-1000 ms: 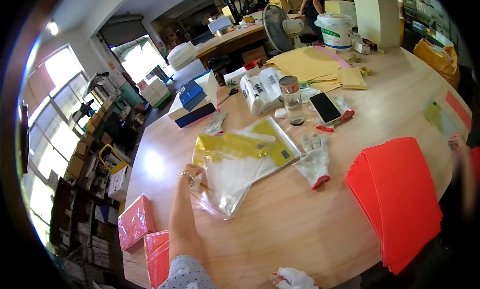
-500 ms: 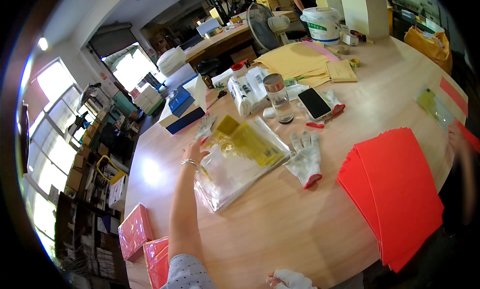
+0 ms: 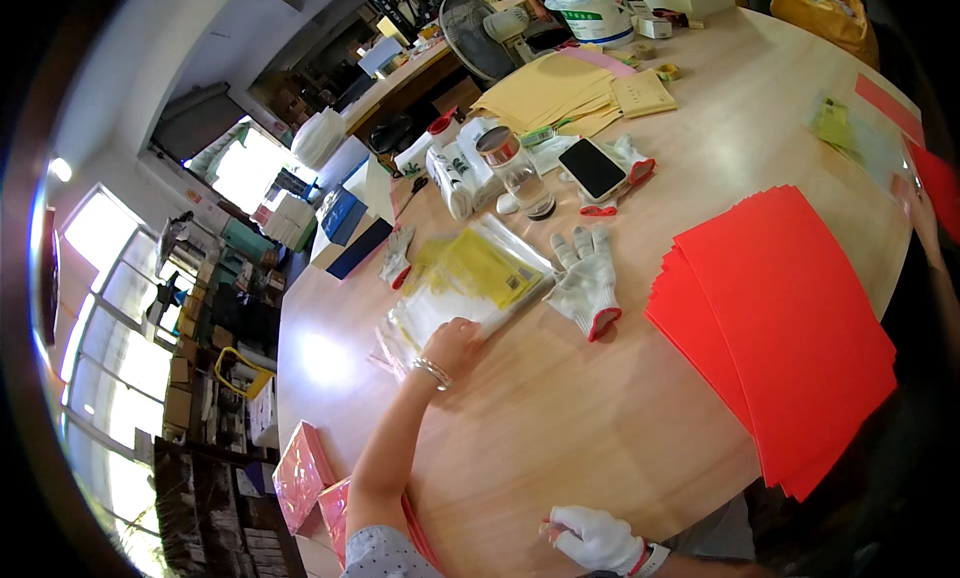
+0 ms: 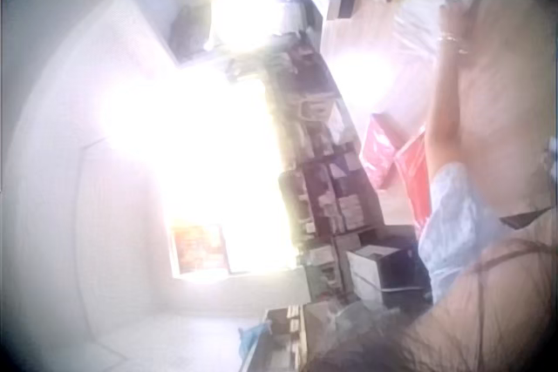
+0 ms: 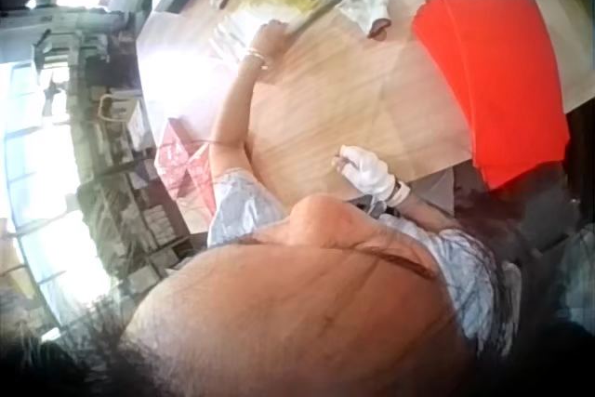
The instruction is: The person sits at a table and repeatedly places red envelopes into clear plastic sleeves. They pick up an envelope, slide it into a sleeve, and place the packaged item onto a growing stack on the table. Another person works alongside them on the same task.
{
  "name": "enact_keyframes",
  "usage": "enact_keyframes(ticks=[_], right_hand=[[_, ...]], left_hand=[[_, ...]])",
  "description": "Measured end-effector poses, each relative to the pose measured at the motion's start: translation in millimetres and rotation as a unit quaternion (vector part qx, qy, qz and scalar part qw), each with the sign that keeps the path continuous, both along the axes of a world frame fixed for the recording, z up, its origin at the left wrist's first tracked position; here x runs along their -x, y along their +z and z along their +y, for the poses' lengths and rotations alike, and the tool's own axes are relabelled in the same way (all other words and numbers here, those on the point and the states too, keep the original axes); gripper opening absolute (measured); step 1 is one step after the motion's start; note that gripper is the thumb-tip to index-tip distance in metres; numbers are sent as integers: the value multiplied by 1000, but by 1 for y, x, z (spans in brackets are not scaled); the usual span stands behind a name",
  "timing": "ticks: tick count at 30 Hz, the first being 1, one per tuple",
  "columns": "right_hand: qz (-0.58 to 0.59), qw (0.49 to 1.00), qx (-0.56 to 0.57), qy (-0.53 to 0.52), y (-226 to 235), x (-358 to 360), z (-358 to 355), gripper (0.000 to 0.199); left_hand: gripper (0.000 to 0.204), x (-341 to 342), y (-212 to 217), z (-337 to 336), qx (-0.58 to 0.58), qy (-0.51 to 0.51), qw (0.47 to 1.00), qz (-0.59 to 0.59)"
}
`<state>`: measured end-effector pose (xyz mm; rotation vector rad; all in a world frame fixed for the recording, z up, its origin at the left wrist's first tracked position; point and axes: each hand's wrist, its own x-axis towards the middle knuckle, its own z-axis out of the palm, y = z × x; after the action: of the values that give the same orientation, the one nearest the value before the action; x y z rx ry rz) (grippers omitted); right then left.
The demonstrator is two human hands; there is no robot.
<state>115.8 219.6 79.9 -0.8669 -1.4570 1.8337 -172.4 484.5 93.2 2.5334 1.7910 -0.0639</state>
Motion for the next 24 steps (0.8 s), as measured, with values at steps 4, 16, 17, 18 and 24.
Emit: enact_keyframes(ticks=[4,16,17,18,24], right_hand=[[58,998,-36,-2,-21,3,-2,17],[91,996,20,9,-24,4,-7,13],[97,995,14,16,-22,4,-7,13],[103,994,9,26,-19,2,-6,14],[336,920,196,-37,-39,14,7,22]], left_hand=[[19,10,18,19,72,-14,993,-89],[15,34,36,37,-56,51,997,-33],[14,40,53,34,-105,39,992,-61],[14,41,65,28,-108,38,992,-61],[16,-40,95,-69,-19,71,997,5]])
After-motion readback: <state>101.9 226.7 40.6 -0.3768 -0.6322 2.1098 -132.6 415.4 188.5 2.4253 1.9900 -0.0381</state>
